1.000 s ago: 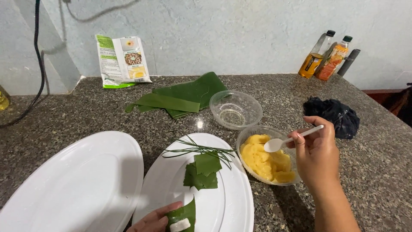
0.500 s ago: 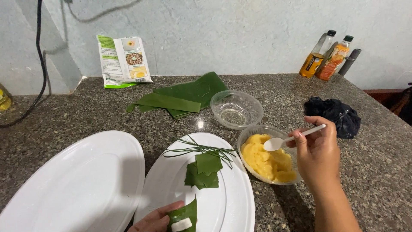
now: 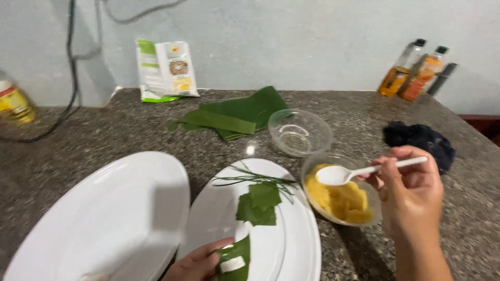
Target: Tearing small pieces of green leaves and placing them on a plate to be used as a base for food portions, then adding white and yellow pastes with a spoon.
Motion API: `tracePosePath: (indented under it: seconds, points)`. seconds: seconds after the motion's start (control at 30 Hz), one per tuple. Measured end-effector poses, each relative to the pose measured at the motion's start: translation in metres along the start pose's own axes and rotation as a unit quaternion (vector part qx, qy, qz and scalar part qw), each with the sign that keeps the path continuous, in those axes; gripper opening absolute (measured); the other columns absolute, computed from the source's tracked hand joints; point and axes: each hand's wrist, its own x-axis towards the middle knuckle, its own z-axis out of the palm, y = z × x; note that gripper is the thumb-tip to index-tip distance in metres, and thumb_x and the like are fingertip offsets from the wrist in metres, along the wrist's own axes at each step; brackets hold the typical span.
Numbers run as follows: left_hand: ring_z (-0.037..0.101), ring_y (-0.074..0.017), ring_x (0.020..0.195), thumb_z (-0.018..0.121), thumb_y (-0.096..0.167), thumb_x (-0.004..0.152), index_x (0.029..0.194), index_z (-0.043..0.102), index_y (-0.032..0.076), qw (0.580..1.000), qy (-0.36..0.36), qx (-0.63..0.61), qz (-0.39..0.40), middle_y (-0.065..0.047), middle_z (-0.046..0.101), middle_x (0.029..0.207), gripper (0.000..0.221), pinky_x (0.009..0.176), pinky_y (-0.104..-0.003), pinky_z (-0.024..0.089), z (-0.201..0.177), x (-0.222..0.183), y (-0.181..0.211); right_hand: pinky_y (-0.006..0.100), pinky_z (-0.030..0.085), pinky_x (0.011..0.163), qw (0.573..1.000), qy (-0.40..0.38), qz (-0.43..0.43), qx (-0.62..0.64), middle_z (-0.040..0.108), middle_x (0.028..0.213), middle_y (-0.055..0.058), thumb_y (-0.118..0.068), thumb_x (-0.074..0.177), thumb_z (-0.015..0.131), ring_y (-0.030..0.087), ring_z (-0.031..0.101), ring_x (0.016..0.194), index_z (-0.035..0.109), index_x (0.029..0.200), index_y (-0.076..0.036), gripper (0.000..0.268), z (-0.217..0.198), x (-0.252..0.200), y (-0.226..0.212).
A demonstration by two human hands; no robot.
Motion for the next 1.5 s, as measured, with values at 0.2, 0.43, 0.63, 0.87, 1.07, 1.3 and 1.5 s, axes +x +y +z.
tracePosePath:
  seconds: [0.2,0.43,0.63,0.87,1.07,1.3,1.5]
  points:
    - [0.045,-0.0158,0.053,0.054,0.016,0.084,0.116,0.073,-0.006,0.996,-0.011,-0.077,0.053,-0.017,0.063,0.074,0.044,0.048,-0.023,0.031,0.035,-0.044,0.012,0.033,0.058,0.078,0.963,-0.172,0.074,0.192,0.054,0.074,0.012,-0.011,0.094,0.055,0.035,0.067,0.074,0.058,0.096,0.0,0.011,0.001,-0.037,0.032]
    - [0.057,-0.0211,0.056,0.05,0.006,0.091,0.111,0.072,-0.007,0.984,0.007,-0.174,-0.023,-0.018,0.058,0.065,0.032,0.053,-0.032,0.052,0.049,-0.069,0.029,0.049,0.05,0.071,0.889,-0.344,0.151,0.262,0.06,0.076,0.026,0.0,0.086,0.057,0.045,0.06,0.075,0.063,0.085,0.003,0.007,0.015,-0.056,0.024]
    - [0.051,-0.017,0.046,0.052,0.016,0.091,0.109,0.075,0.002,0.993,-0.027,-0.117,0.01,-0.013,0.053,0.059,0.033,0.04,-0.026,0.047,0.047,-0.077,0.033,0.047,0.039,0.062,0.883,-0.388,0.148,0.22,0.052,0.066,0.019,-0.009,0.087,0.059,0.036,0.05,0.066,0.055,0.072,0.0,0.018,0.028,-0.053,0.01]
    - [0.059,-0.0181,0.055,0.051,0.021,0.091,0.115,0.073,0.005,0.995,-0.062,-0.076,-0.004,-0.016,0.066,0.078,0.036,0.042,-0.024,0.052,0.045,-0.085,0.04,0.039,0.043,0.062,0.878,-0.409,0.188,0.159,0.058,0.07,0.021,-0.006,0.086,0.058,0.035,0.055,0.069,0.058,0.072,-0.001,0.015,0.02,-0.047,0.019]
    - [0.063,-0.0221,0.057,0.05,0.018,0.092,0.117,0.072,0.004,0.993,-0.073,-0.097,-0.004,-0.022,0.069,0.085,0.037,0.043,-0.026,0.053,0.045,-0.086,0.04,0.036,0.04,0.057,0.88,-0.403,0.187,0.167,0.057,0.072,0.023,-0.004,0.087,0.055,0.034,0.053,0.068,0.057,0.072,0.0,0.016,0.016,-0.046,0.029]
    - [0.048,-0.0157,0.05,0.05,0.019,0.092,0.115,0.075,0.009,0.996,-0.053,-0.065,-0.026,-0.011,0.063,0.085,0.036,0.044,-0.021,0.041,0.045,-0.091,0.048,0.041,0.035,0.058,0.867,-0.414,0.167,0.223,0.053,0.07,0.021,0.001,0.083,0.057,0.034,0.048,0.065,0.057,0.071,-0.001,0.013,0.028,-0.048,0.025]
    - [0.052,-0.0155,0.05,0.05,0.016,0.092,0.116,0.074,0.007,0.997,-0.056,-0.055,0.005,-0.013,0.07,0.082,0.036,0.045,-0.02,0.04,0.042,-0.084,0.045,0.037,0.038,0.062,0.863,-0.43,0.172,0.203,0.057,0.072,0.023,0.002,0.081,0.06,0.035,0.052,0.072,0.054,0.071,-0.003,0.012,0.021,-0.043,0.035]
